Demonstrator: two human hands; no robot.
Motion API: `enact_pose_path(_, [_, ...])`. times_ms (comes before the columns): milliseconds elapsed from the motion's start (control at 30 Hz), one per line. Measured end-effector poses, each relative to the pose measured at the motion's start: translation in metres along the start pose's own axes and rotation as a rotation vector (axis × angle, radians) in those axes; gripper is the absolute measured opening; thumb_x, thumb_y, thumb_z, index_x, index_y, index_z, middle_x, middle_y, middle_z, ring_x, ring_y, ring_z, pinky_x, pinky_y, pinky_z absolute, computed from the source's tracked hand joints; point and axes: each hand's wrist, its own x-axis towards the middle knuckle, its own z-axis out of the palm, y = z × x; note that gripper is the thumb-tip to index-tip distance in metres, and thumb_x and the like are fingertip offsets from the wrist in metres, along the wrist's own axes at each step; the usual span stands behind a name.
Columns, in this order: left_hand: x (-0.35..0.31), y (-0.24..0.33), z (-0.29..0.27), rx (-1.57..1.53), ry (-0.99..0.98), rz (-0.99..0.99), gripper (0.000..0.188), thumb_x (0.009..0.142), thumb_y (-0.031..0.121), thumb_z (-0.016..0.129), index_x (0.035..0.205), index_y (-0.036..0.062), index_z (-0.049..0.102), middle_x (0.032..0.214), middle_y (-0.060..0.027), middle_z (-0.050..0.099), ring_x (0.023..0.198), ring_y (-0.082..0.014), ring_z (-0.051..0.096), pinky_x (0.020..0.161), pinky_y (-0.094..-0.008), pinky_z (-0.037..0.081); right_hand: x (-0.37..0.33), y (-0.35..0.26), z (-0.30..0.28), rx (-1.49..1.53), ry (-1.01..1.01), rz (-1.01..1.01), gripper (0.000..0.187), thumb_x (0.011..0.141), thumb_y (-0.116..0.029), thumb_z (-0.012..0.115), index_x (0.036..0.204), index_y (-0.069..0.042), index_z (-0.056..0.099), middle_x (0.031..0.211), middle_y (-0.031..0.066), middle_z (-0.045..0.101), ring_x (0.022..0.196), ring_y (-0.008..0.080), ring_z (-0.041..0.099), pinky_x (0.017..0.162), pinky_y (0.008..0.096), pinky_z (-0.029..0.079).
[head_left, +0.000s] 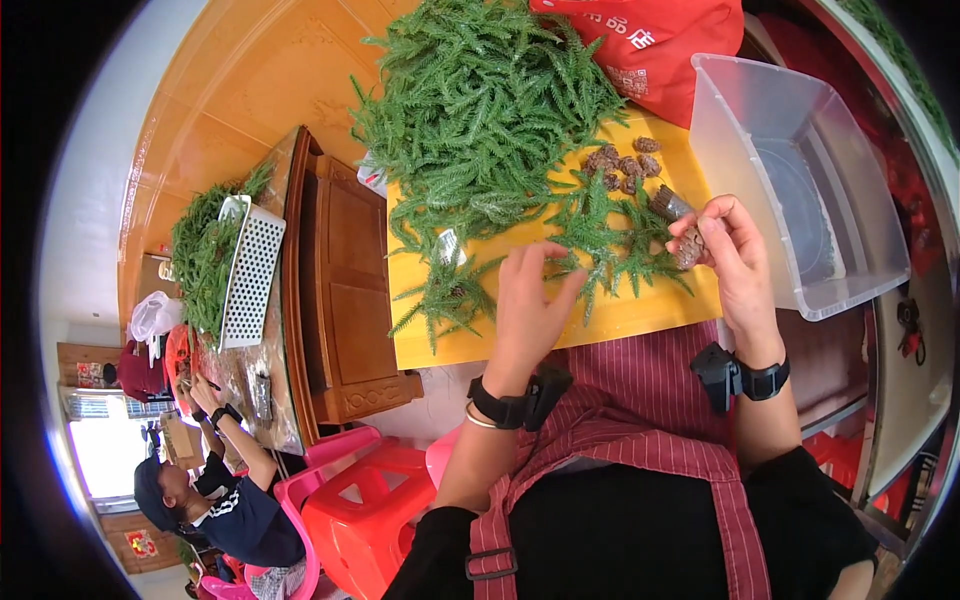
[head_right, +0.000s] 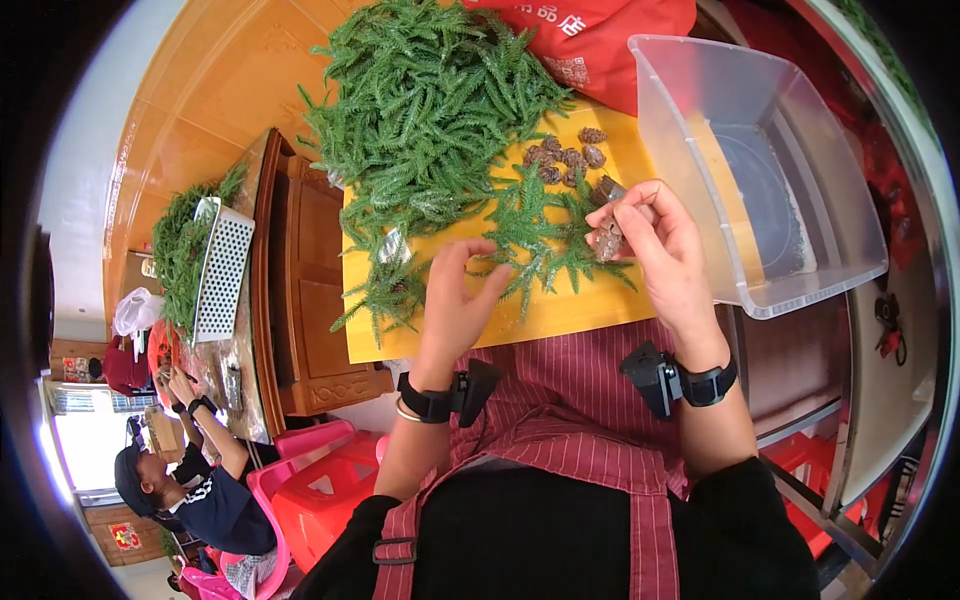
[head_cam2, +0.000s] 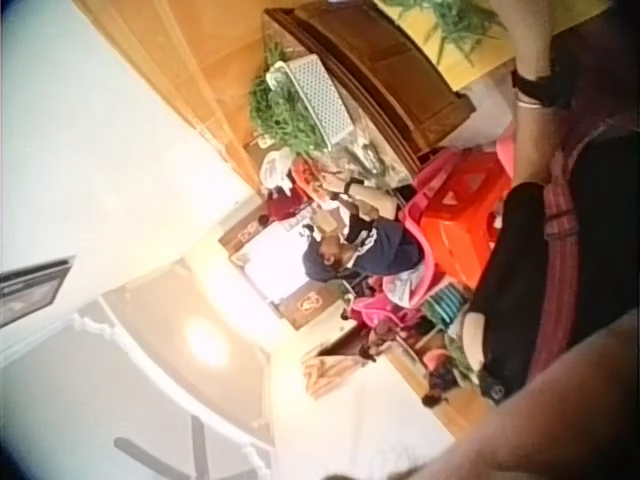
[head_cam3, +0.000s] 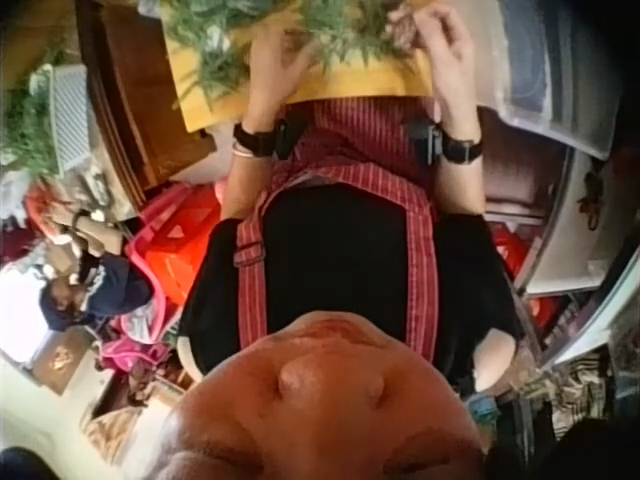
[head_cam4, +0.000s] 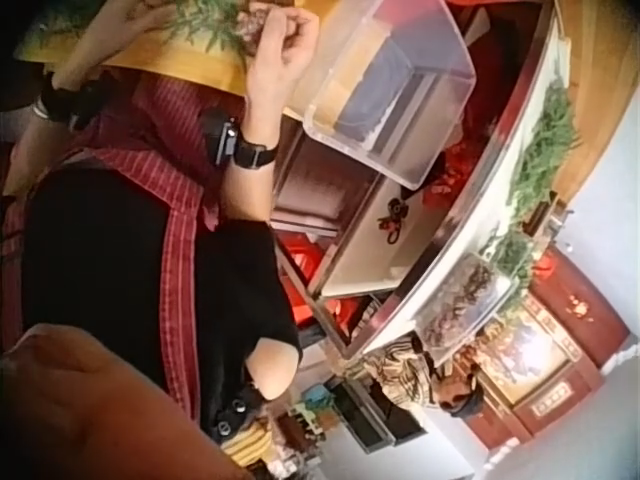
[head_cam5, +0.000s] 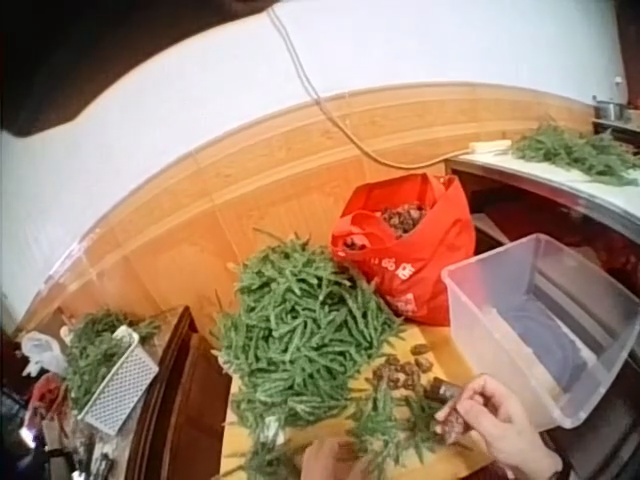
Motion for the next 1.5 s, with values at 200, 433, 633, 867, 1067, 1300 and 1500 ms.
enact_pose_path(200, [-0.002,0.017,0.008,0.296,-0.060,0.173,0.046,0.059,0.018,0.075,0.100,0.0067,0.057,0.103,-0.0082,0.054,0.098,-0.0272,0.048,0.084,-0.0372,0.036,0.001,0.005,-0.002,-0.029,0.021,0.037,0.011,0.090,-0.020,0.046,0.089,-0.009,0.046,0.086,0.0054,0.059,0.074,0.0106,0.057,0.063,0.0204,0.044])
enact_pose_path(433, [-0.001,0.024,0.008,0.371,-0.055,0.151,0.042,0.060,0.017,0.073,0.098,0.0067,0.059,0.102,-0.0067,0.055,0.099,-0.0260,0.048,0.084,-0.0376,0.036,0.000,0.002,-0.003,-0.086,-0.013,0.025,0.011,0.090,-0.021,0.047,0.090,-0.009,0.047,0.086,0.0050,0.059,0.074,0.0097,0.057,0.063,0.0201,0.044])
enact_pose_path(633, [0.003,0.028,0.018,0.015,-0.119,0.318,0.033,0.065,0.014,0.071,0.094,0.0046,0.057,0.098,-0.0116,0.055,0.090,-0.0303,0.051,0.078,-0.0369,0.041,-0.001,0.001,-0.004,-0.130,-0.002,-0.017,0.011,0.090,-0.020,0.047,0.090,-0.009,0.047,0.087,0.0041,0.059,0.075,0.0086,0.055,0.064,0.0201,0.043])
enact_pose_path(867, [0.006,0.031,0.038,0.139,-0.156,0.339,0.032,0.064,0.010,0.069,0.091,0.0065,0.053,0.092,-0.0105,0.054,0.089,-0.0293,0.050,0.078,-0.0366,0.040,-0.003,0.000,-0.006,-0.161,0.013,0.005,0.011,0.089,-0.020,0.048,0.090,-0.010,0.048,0.087,0.0032,0.059,0.076,0.0079,0.055,0.065,0.0205,0.043])
enact_pose_path(1067, [0.015,0.028,0.048,0.402,-0.088,0.286,0.031,0.062,0.009,0.068,0.091,0.0082,0.054,0.083,-0.0063,0.053,0.081,-0.0253,0.051,0.072,-0.0361,0.040,-0.004,-0.001,-0.006,-0.203,0.008,0.009,0.011,0.089,-0.020,0.048,0.090,-0.010,0.048,0.086,0.0030,0.059,0.076,0.0079,0.055,0.065,0.0206,0.043])
enact_pose_path(1300, [0.020,0.023,0.047,0.313,-0.040,0.280,0.011,0.066,0.009,0.066,0.075,0.0060,0.061,0.072,-0.0063,0.056,0.069,-0.0239,0.055,0.065,-0.0354,0.042,-0.007,-0.004,-0.004,-0.156,0.019,0.011,0.010,0.089,-0.017,0.049,0.089,-0.008,0.049,0.086,0.0031,0.059,0.074,0.0062,0.053,0.064,0.0194,0.042])
enact_pose_path(1500, [0.026,0.021,0.034,-0.083,-0.032,0.174,0.008,0.075,0.010,0.062,0.077,0.0022,0.060,0.073,-0.0095,0.056,0.064,-0.0214,0.055,0.058,-0.0305,0.043,-0.010,-0.008,-0.003,-0.140,0.003,-0.020,0.009,0.089,-0.015,0.050,0.088,-0.006,0.049,0.086,0.0037,0.059,0.074,0.0061,0.052,0.065,0.0201,0.043])
